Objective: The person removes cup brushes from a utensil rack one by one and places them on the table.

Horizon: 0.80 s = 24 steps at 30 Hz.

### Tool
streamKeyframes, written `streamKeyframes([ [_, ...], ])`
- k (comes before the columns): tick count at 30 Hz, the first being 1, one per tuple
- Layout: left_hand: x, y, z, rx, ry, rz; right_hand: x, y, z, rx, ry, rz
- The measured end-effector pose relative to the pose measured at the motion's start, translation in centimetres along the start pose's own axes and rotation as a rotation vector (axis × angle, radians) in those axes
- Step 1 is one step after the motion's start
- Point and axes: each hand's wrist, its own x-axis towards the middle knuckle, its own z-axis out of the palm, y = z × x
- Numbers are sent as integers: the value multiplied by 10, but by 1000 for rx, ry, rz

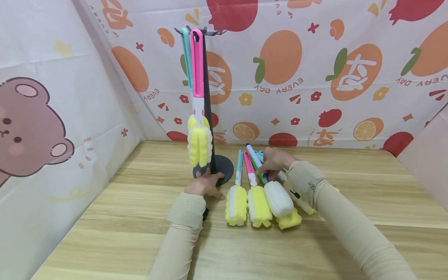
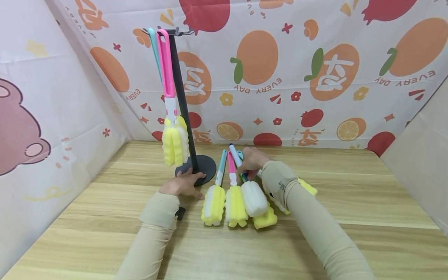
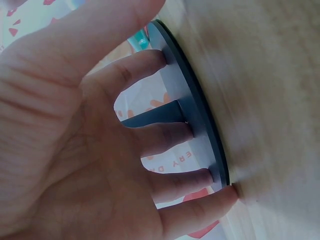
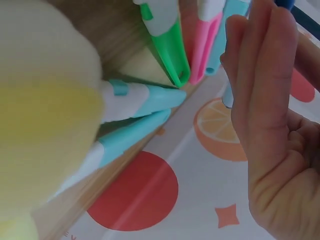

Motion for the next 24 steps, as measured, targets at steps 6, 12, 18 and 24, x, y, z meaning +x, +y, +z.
streamKeyframes([
  [6, 0, -1, 1, -6, -1, 8, 2, 0, 5, 9, 11, 10],
  [12, 0, -1, -1, -9, 2, 11, 5, 2, 6, -13, 8, 7],
  [18, 0, -1, -1, 1, 5, 13, 6, 3, 8, -33, 1, 16],
  [24, 0, -1, 0, 3, 6, 11, 8, 5, 9, -32, -4, 25],
])
